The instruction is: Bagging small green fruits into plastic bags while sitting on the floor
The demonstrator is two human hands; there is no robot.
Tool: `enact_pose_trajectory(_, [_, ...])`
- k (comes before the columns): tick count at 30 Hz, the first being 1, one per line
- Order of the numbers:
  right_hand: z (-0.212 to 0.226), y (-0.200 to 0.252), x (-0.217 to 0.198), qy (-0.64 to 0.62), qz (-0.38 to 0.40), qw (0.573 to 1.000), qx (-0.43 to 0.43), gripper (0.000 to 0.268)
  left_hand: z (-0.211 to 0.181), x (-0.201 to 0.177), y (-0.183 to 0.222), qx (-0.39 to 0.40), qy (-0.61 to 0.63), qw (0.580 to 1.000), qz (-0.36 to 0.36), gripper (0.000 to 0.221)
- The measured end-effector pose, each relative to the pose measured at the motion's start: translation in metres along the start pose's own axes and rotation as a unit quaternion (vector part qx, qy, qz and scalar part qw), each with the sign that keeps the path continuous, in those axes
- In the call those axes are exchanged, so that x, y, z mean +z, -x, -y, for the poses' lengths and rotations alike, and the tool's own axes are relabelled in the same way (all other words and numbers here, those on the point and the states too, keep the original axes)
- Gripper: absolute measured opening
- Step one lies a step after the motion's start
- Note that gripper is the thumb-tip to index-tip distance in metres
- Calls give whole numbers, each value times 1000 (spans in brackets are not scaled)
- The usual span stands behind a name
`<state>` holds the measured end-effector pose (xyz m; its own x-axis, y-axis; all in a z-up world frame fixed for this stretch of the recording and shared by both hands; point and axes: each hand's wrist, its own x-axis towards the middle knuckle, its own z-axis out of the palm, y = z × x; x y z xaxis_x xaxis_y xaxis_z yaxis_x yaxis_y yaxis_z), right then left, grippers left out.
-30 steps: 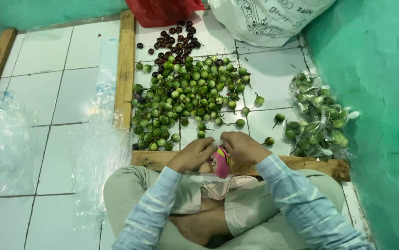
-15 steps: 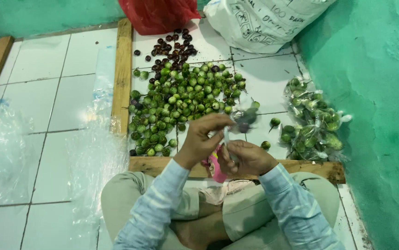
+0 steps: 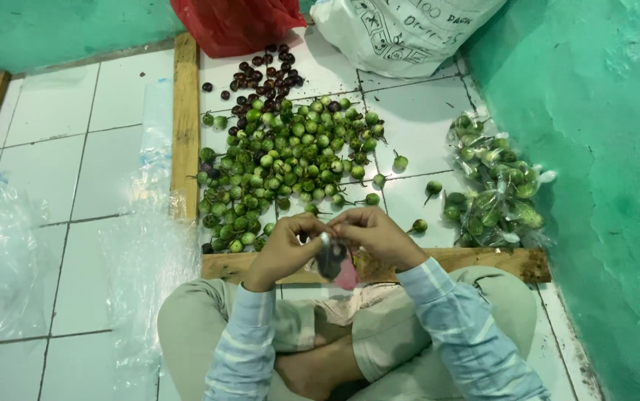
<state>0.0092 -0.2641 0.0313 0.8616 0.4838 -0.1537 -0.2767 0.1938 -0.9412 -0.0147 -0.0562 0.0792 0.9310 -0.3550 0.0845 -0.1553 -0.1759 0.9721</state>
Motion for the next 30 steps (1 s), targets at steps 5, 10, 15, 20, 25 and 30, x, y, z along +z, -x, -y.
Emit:
enact_pose_trajectory(5, [7, 5, 18, 136, -151, 973, -107, 18, 47, 39, 2, 24, -43, 987, -151, 16])
enact_pose_trajectory(10, [14, 10, 28, 305, -132, 914, -235, 33, 50, 49, 1, 31, -2, 974, -224, 26])
enact_pose_trajectory(15, [16, 13, 31, 369, -111, 882, -271, 38, 54, 44, 2, 15, 44, 975, -218, 20])
enact_pose_trajectory(20, [-3, 9, 30, 379, -172, 859, -297, 21, 54, 46, 0, 32, 26, 974, -225, 9])
enact_pose_trajectory(25, [2, 9, 38, 335, -239, 866, -285, 18, 50, 54, -3, 75, 19, 961, -266, 9])
enact_pose_trajectory(30, [19, 12, 45, 248, -242, 911, -222, 12, 48, 58, -7, 62, 117, 952, -276, 3])
